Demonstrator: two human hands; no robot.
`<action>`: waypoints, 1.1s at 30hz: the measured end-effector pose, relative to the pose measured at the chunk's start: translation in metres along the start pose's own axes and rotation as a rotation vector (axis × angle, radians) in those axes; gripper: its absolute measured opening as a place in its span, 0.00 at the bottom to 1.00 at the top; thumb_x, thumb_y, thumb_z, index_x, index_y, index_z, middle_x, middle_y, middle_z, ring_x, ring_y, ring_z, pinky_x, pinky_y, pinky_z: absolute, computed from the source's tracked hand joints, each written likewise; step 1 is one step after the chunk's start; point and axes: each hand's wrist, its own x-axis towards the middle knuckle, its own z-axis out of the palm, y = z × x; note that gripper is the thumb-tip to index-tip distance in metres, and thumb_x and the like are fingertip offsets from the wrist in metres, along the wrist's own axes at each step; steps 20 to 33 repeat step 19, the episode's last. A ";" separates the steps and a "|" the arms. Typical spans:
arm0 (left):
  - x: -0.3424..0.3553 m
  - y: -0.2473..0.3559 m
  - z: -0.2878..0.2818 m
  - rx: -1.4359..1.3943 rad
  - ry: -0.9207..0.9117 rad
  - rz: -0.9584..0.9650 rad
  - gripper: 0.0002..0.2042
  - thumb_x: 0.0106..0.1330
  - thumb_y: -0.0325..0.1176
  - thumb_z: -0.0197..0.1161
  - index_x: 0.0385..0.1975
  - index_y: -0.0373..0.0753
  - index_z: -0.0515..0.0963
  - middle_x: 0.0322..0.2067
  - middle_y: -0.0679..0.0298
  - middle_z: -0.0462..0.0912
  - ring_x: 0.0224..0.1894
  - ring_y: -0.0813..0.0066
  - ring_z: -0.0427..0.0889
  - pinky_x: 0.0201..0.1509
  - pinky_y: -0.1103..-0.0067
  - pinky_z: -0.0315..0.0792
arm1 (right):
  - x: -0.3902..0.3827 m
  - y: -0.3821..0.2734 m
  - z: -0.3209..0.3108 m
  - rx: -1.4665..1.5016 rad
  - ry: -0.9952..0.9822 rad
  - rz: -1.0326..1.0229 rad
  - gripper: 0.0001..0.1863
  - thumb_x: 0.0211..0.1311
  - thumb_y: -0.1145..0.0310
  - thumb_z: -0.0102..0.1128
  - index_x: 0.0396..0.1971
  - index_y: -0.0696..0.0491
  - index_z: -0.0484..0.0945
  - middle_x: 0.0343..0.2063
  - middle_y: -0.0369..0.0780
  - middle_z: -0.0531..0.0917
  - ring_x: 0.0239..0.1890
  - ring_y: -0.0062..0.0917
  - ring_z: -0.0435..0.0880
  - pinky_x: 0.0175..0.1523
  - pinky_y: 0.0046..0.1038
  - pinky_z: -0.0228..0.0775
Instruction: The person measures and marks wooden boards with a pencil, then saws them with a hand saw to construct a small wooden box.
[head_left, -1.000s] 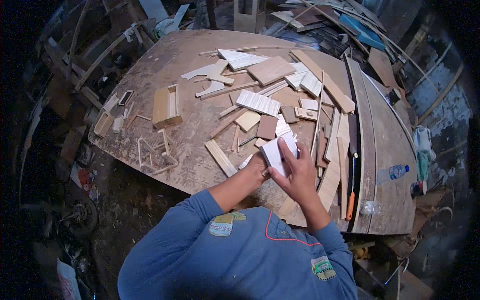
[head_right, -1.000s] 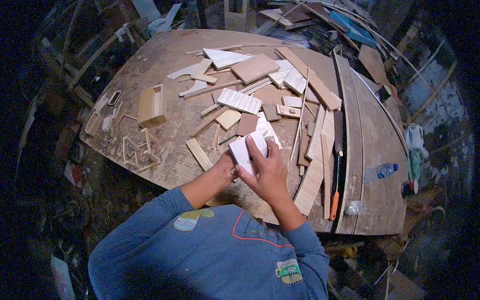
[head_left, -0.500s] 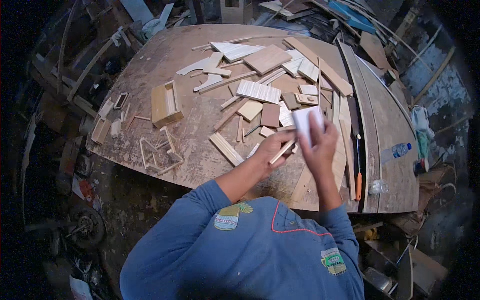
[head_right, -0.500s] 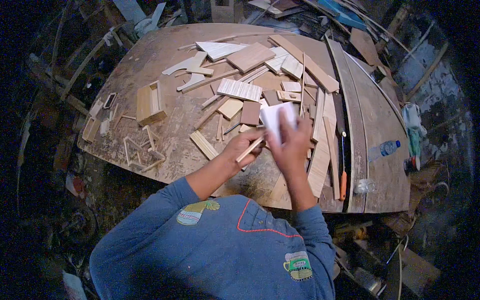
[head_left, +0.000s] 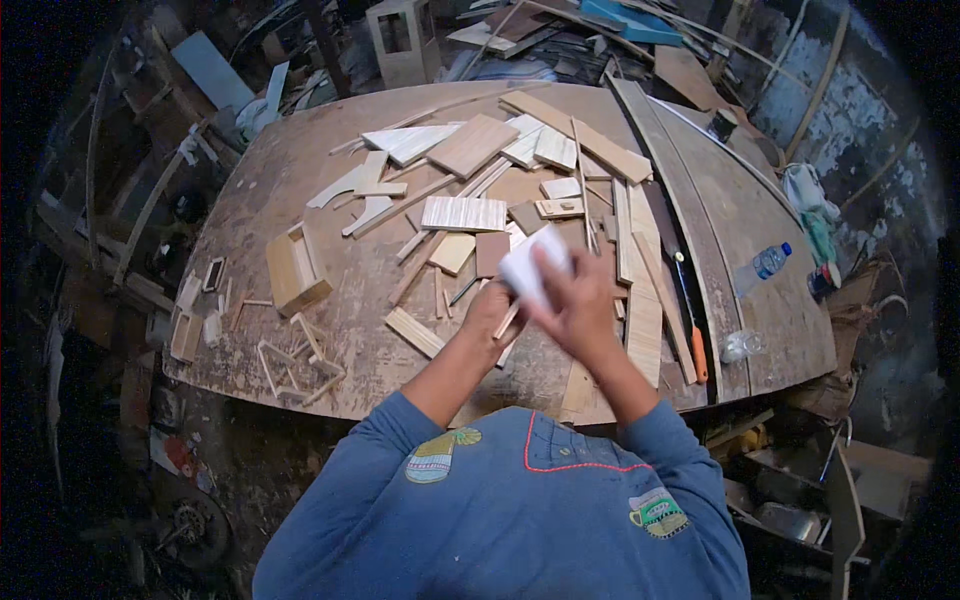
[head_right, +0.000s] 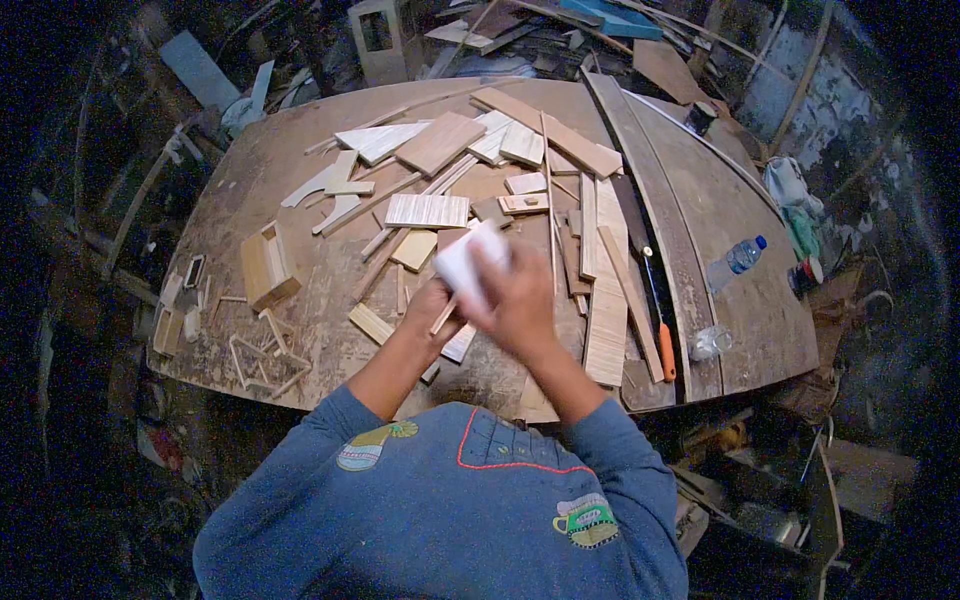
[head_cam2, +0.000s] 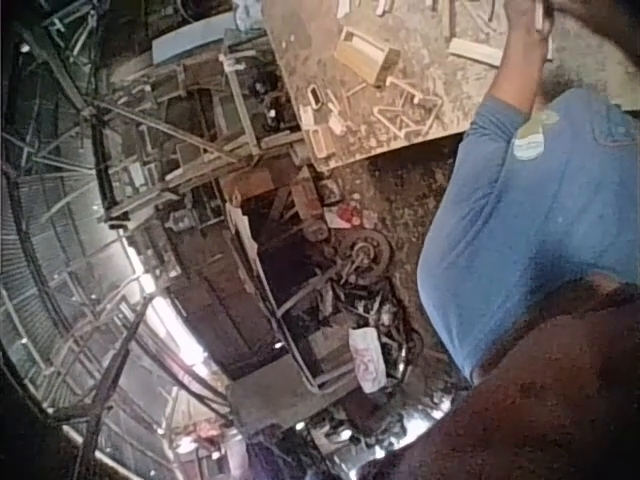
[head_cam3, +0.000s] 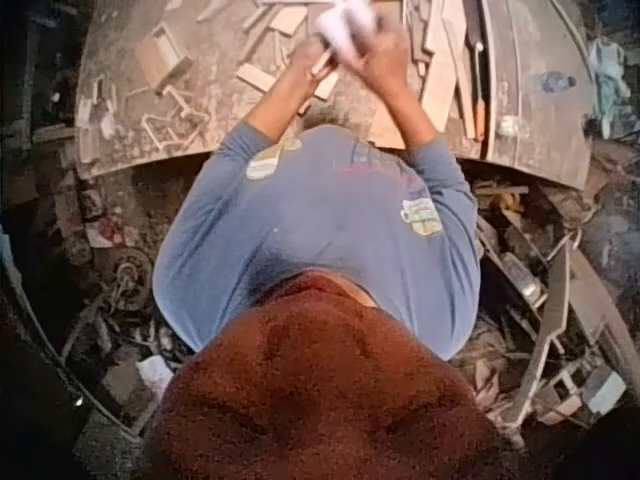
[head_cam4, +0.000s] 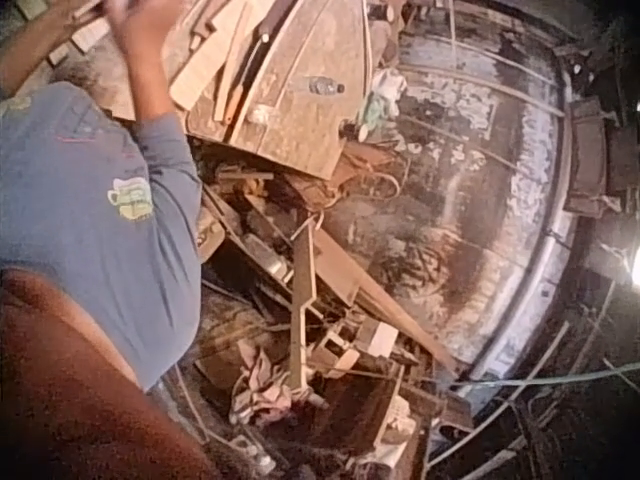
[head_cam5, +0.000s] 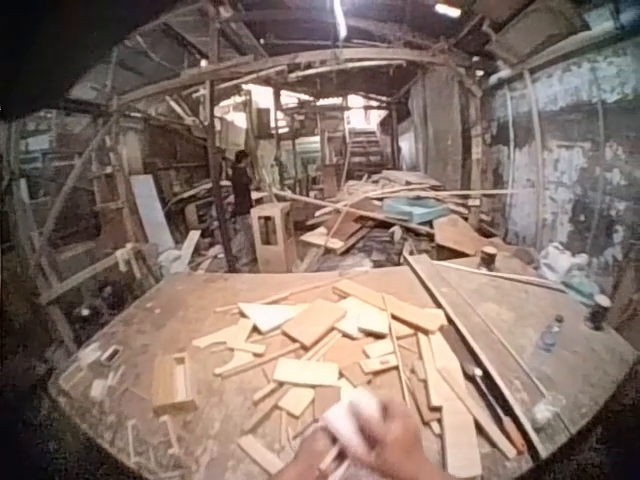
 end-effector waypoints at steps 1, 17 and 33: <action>0.006 -0.005 -0.004 0.185 -0.056 0.047 0.15 0.69 0.42 0.47 0.45 0.39 0.73 0.38 0.57 0.80 0.40 0.62 0.80 0.45 0.69 0.77 | 0.010 0.009 -0.008 -0.018 0.079 0.085 0.34 0.39 0.56 0.70 0.52 0.47 0.76 0.46 0.53 0.73 0.47 0.44 0.72 0.51 0.41 0.65; -0.004 -0.004 0.032 -0.122 -0.010 -0.083 0.13 0.66 0.35 0.59 0.46 0.35 0.73 0.25 0.68 0.73 0.22 0.83 0.74 0.14 0.94 0.64 | 0.007 0.066 -0.016 0.315 0.175 0.183 0.33 0.52 0.56 0.63 0.58 0.54 0.70 0.42 0.48 0.74 0.46 0.39 0.72 0.53 0.36 0.64; 0.000 -0.004 0.020 -0.116 -0.075 -0.141 0.15 0.68 0.32 0.55 0.53 0.38 0.71 0.33 0.66 0.77 0.23 0.83 0.75 0.14 0.94 0.65 | 0.001 0.065 -0.016 0.214 0.134 0.159 0.33 0.52 0.56 0.63 0.58 0.54 0.69 0.46 0.48 0.73 0.49 0.39 0.71 0.57 0.37 0.62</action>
